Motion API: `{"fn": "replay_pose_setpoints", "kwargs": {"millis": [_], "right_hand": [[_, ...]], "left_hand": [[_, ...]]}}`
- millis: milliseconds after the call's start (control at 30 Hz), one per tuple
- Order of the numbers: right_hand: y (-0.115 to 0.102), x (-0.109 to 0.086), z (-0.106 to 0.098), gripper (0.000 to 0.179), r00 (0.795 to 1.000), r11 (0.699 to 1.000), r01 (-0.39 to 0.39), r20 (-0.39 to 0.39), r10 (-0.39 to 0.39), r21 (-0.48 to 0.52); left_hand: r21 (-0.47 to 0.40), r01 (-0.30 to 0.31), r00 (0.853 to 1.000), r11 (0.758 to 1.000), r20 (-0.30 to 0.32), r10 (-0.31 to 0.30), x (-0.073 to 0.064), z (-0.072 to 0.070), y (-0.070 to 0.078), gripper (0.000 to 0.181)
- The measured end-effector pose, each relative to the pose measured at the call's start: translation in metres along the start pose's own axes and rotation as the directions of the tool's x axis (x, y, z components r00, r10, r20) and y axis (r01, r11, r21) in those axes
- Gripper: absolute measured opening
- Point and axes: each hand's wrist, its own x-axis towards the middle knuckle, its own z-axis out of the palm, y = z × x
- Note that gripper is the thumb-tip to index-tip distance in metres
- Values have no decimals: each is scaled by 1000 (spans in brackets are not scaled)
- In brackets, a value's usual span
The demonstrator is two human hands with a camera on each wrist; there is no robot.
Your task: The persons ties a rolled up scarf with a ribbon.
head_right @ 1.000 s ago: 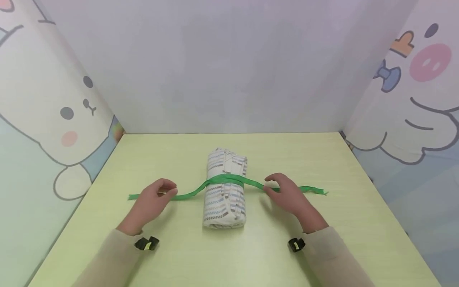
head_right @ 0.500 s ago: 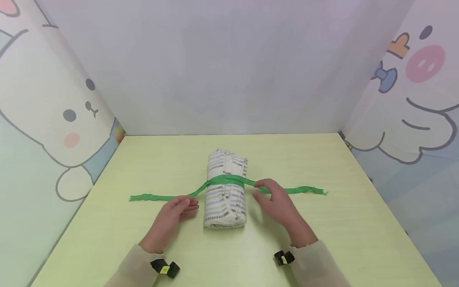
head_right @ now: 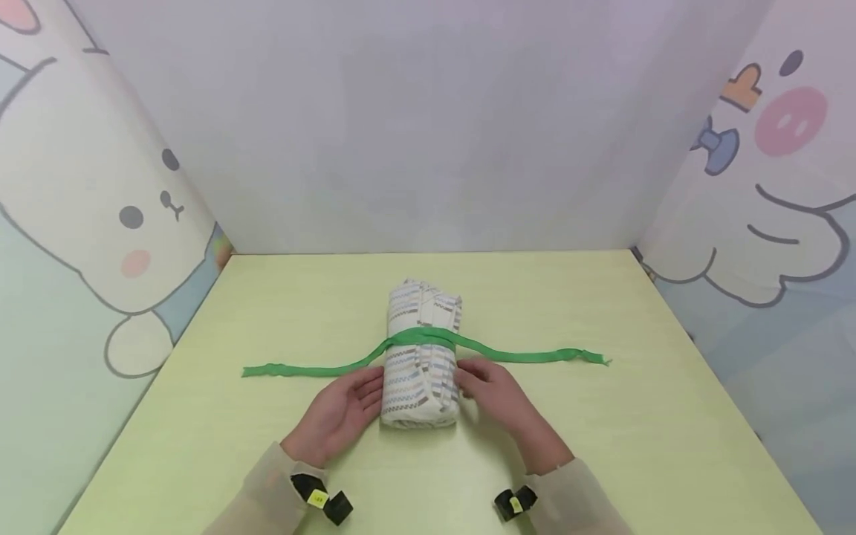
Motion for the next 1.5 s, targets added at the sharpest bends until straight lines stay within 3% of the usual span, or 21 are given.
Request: {"fn": "replay_pose_setpoints", "kwargs": {"millis": [100, 200, 300, 400, 500, 600, 667, 733, 800, 900, 967, 1067, 1200, 1300, 1367, 1433, 1500], "right_hand": [[-3, 2, 7, 51, 998, 983, -54, 21, 51, 178], [-6, 7, 13, 55, 994, 953, -113, 19, 112, 281], [-9, 16, 20, 52, 980, 890, -178, -8, 200, 419], [-10, 27, 25, 51, 962, 765, -199, -27, 272, 613], [-10, 36, 26, 47, 944, 581, -157, -50, 325, 799], [-6, 43, 24, 38, 928, 437, -88, -86, 363, 895], [-4, 46, 22, 31, 920, 370, -42, -108, 376, 928], [-4, 47, 19, 28, 914, 333, -10, -126, 385, 943], [-4, 48, 17, 32, 912, 325, 10, -143, 385, 946], [-7, 48, 14, 40, 907, 328, 26, -160, 390, 944], [-10, 48, 13, 43, 908, 344, 30, -169, 382, 938], [-13, 48, 13, 42, 909, 371, 31, -181, 376, 928], [-15, 48, 15, 42, 908, 449, 29, -211, 362, 893], [-16, 48, 18, 41, 906, 540, 28, -249, 342, 841], [-17, 48, 20, 38, 904, 584, 30, -271, 329, 811], [-17, 48, 22, 37, 903, 606, 35, -285, 322, 795], [-18, 48, 22, 38, 904, 588, 50, -287, 318, 807]], "left_hand": [[-87, -15, 1000, 996, 2, 15, 5, 0, -5, 63], [-135, -44, 999, 990, -8, 44, 11, 4, -9, 63], [-136, -92, 995, 986, -47, 86, 17, 10, -13, 65], [-156, -133, 987, 979, -106, 117, 25, 14, -15, 64], [-198, -173, 973, 965, -184, 137, 37, 16, -14, 60], [-228, -236, 950, 945, -261, 174, 47, 16, -11, 54], [-234, -288, 928, 929, -309, 210, 52, 14, -8, 52], [-243, -340, 903, 909, -355, 243, 57, 12, -6, 46], [-250, -377, 884, 892, -386, 266, 60, 10, -3, 34], [-283, -404, 871, 870, -410, 271, 63, 7, 0, 16], [-312, -406, 876, 859, -401, 268, 64, 6, 2, 14], [-372, -388, 895, 843, -370, 249, 63, 8, 5, 24], [-406, -363, 914, 838, -330, 236, 63, 13, 8, 35], [-368, -371, 914, 853, -305, 266, 62, 15, 10, 34], [-325, -378, 912, 867, -292, 289, 62, 17, 11, 30], [-294, -380, 912, 877, -278, 302, 61, 17, 12, 28], [-278, -378, 912, 883, -276, 303, 62, 17, 12, 27]]}}
